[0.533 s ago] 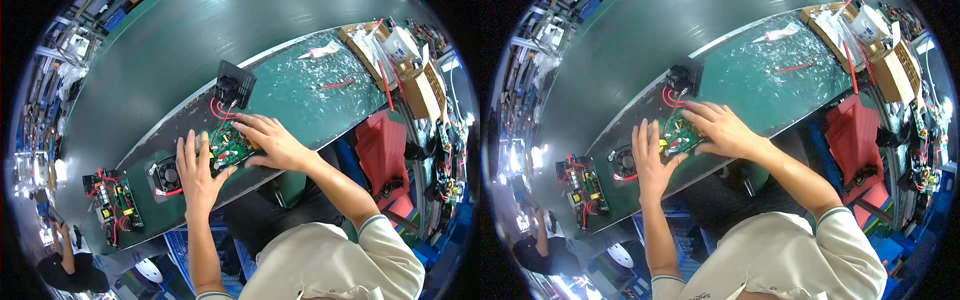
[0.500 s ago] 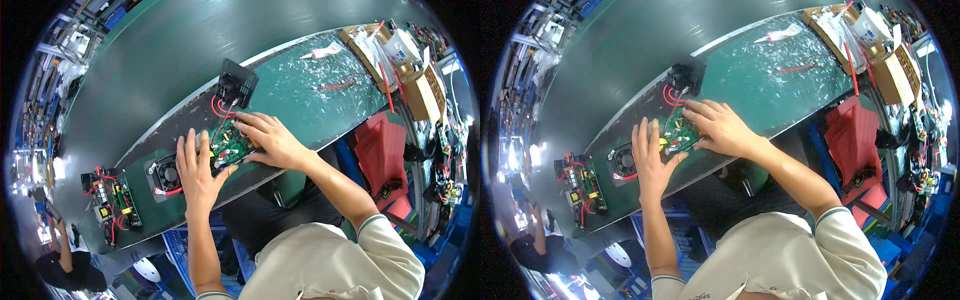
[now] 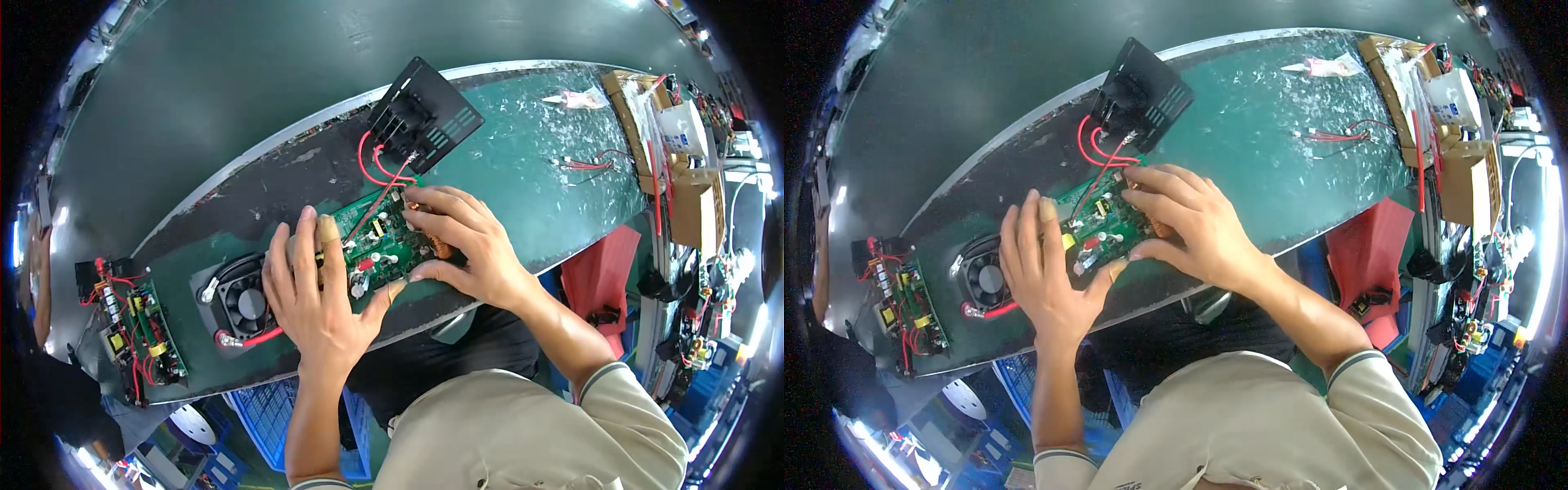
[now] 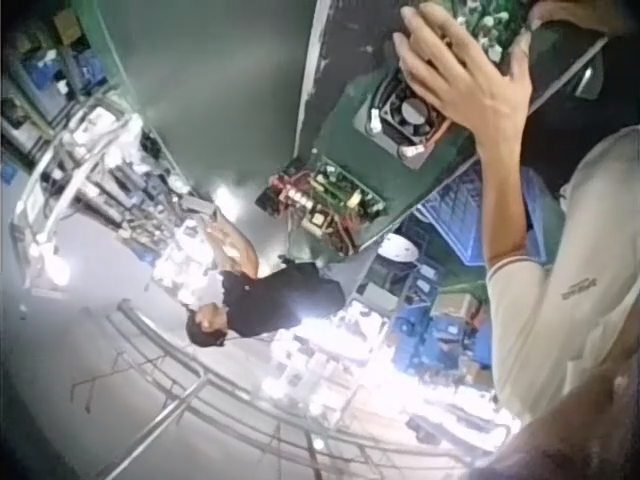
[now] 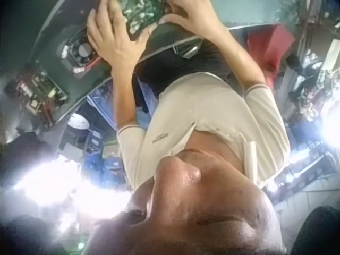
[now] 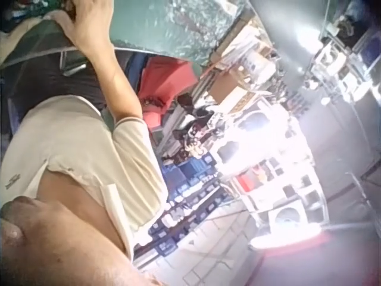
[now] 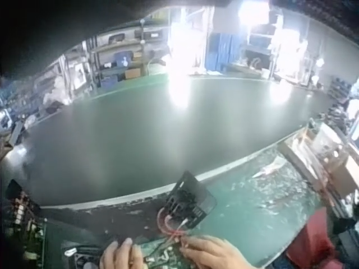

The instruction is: Assembling electronic components on a circuit board, including applying thermal paste and connecting wire harnesses.

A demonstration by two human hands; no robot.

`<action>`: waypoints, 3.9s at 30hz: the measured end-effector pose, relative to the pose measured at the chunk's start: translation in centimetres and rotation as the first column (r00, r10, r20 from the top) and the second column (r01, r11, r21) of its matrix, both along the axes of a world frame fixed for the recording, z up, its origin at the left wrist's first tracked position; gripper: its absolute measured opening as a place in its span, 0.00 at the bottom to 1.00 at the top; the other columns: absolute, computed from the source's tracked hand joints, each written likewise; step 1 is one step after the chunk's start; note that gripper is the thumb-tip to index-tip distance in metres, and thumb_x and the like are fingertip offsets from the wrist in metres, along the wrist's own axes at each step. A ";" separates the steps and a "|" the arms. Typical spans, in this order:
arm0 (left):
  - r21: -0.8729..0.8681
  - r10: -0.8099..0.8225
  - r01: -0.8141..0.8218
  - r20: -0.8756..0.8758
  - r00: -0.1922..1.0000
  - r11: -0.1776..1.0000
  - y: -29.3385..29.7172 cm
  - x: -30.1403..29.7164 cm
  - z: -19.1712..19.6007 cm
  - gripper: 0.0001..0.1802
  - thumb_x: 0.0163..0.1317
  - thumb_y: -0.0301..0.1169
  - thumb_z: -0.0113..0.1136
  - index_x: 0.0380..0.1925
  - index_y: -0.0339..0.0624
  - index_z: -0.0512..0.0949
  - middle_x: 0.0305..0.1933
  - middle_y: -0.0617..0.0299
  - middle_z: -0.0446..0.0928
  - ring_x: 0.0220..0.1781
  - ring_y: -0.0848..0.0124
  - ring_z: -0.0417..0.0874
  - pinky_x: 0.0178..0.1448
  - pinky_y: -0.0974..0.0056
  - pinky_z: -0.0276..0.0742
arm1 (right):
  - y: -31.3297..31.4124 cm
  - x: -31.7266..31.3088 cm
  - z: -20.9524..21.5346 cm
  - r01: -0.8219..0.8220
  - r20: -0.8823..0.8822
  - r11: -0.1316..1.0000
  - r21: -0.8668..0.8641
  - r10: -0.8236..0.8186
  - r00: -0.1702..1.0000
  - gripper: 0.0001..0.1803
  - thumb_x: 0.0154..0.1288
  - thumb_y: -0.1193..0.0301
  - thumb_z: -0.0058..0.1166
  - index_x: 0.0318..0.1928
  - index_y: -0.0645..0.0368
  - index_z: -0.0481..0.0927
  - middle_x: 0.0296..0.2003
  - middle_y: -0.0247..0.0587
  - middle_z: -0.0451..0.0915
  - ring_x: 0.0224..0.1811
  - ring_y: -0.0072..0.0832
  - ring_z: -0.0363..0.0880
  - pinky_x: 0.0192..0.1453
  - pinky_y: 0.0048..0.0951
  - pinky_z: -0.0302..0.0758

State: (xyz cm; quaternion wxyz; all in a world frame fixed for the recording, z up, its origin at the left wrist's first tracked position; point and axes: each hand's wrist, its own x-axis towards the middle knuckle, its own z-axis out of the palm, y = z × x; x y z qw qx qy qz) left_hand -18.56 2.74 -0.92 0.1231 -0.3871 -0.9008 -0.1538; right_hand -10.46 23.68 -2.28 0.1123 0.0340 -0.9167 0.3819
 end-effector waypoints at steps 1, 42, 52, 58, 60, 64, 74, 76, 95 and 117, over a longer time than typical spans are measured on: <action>0.011 0.006 -0.006 -0.017 1.000 1.000 0.0 -0.1 -0.2 0.45 0.56 0.63 0.58 0.64 0.40 0.69 0.68 0.51 0.68 0.63 0.44 0.69 0.62 0.43 0.64 | -0.1 -0.1 -0.1 0.011 -0.016 1.000 -0.001 -0.011 1.000 0.35 0.49 0.60 0.70 0.58 0.58 0.77 0.62 0.44 0.73 0.65 0.46 0.70 0.66 0.45 0.67; 0.103 -0.514 -0.528 0.442 -0.735 0.843 -3.1 26.1 -2.3 0.42 0.61 0.60 0.60 0.66 0.44 0.64 0.62 0.53 0.71 0.52 0.61 0.77 0.56 0.53 0.77 | 26.6 17.2 5.4 0.865 -0.333 0.465 -0.189 -0.859 0.389 0.17 0.67 0.64 0.60 0.48 0.65 0.80 0.38 0.49 0.84 0.39 0.35 0.82 0.45 0.34 0.77; 0.516 -0.495 -0.156 0.855 0.155 0.842 -1.2 17.0 2.2 0.23 0.67 0.45 0.56 0.50 0.34 0.76 0.50 0.51 0.78 0.51 0.61 0.81 0.56 0.56 0.76 | 28.1 16.5 2.7 0.757 -0.165 0.418 -0.502 -0.906 0.390 0.13 0.65 0.68 0.61 0.44 0.65 0.81 0.31 0.38 0.84 0.33 0.20 0.81 0.39 0.24 0.77; 0.741 -0.706 -0.479 0.642 0.298 0.471 -4.1 10.9 2.8 0.16 0.64 0.36 0.58 0.48 0.38 0.76 0.48 0.54 0.79 0.44 0.65 0.78 0.45 0.61 0.74 | 29.7 16.4 2.1 0.898 -0.180 0.348 -0.270 -0.934 0.308 0.14 0.65 0.67 0.61 0.44 0.67 0.81 0.30 0.40 0.85 0.33 0.21 0.84 0.39 0.23 0.78; 0.619 -0.852 -0.781 0.367 0.374 -0.076 -6.4 7.6 5.6 0.17 0.69 0.33 0.51 0.55 0.39 0.73 0.52 0.58 0.77 0.47 0.65 0.78 0.52 0.61 0.74 | 30.0 15.1 2.9 0.894 -0.149 0.353 -0.275 -0.935 0.323 0.14 0.65 0.67 0.61 0.44 0.67 0.81 0.30 0.41 0.85 0.33 0.21 0.84 0.38 0.23 0.79; 0.800 -0.891 -0.399 -0.362 0.273 -0.448 -8.1 1.4 13.6 0.20 0.71 0.34 0.51 0.59 0.40 0.71 0.52 0.60 0.74 0.48 0.68 0.75 0.53 0.62 0.72 | 30.7 15.4 3.0 0.830 -0.101 0.317 -0.458 -0.947 0.306 0.15 0.64 0.68 0.61 0.43 0.69 0.80 0.32 0.44 0.85 0.33 0.22 0.85 0.40 0.21 0.82; 0.604 -0.990 -0.786 -0.119 0.077 -0.134 1.1 8.1 3.8 0.24 0.66 0.47 0.58 0.48 0.36 0.75 0.49 0.57 0.77 0.37 0.68 0.76 0.43 0.64 0.75 | 29.9 15.4 2.7 0.830 -0.150 0.334 -0.446 -0.942 0.299 0.15 0.65 0.67 0.61 0.43 0.69 0.81 0.30 0.42 0.85 0.32 0.22 0.84 0.39 0.23 0.81; 0.596 -0.939 -0.743 0.055 -0.340 0.304 2.2 13.8 1.9 0.25 0.67 0.45 0.56 0.55 0.38 0.74 0.52 0.54 0.75 0.44 0.67 0.76 0.41 0.61 0.76 | 30.3 16.0 2.4 0.825 -0.111 0.315 -0.469 -0.948 0.298 0.15 0.65 0.67 0.61 0.44 0.68 0.81 0.29 0.42 0.85 0.32 0.22 0.84 0.39 0.23 0.80; 0.518 -0.388 -0.256 0.819 0.422 0.816 -5.8 13.0 4.1 0.23 0.67 0.38 0.60 0.53 0.28 0.74 0.48 0.50 0.80 0.49 0.61 0.83 0.58 0.59 0.78 | 28.4 17.0 1.7 0.812 -0.238 0.536 -0.232 -0.840 0.487 0.10 0.61 0.73 0.58 0.43 0.62 0.84 0.34 0.44 0.85 0.35 0.26 0.84 0.42 0.27 0.79; 0.042 0.194 -0.189 -0.258 0.946 0.981 -4.6 3.3 0.2 0.43 0.50 0.62 0.66 0.60 0.45 0.74 0.65 0.55 0.70 0.72 0.42 0.59 0.70 0.35 0.50 | 28.8 16.0 6.1 0.953 -0.238 0.292 0.083 -0.923 0.304 0.12 0.63 0.64 0.61 0.39 0.61 0.84 0.29 0.40 0.84 0.31 0.23 0.80 0.36 0.29 0.75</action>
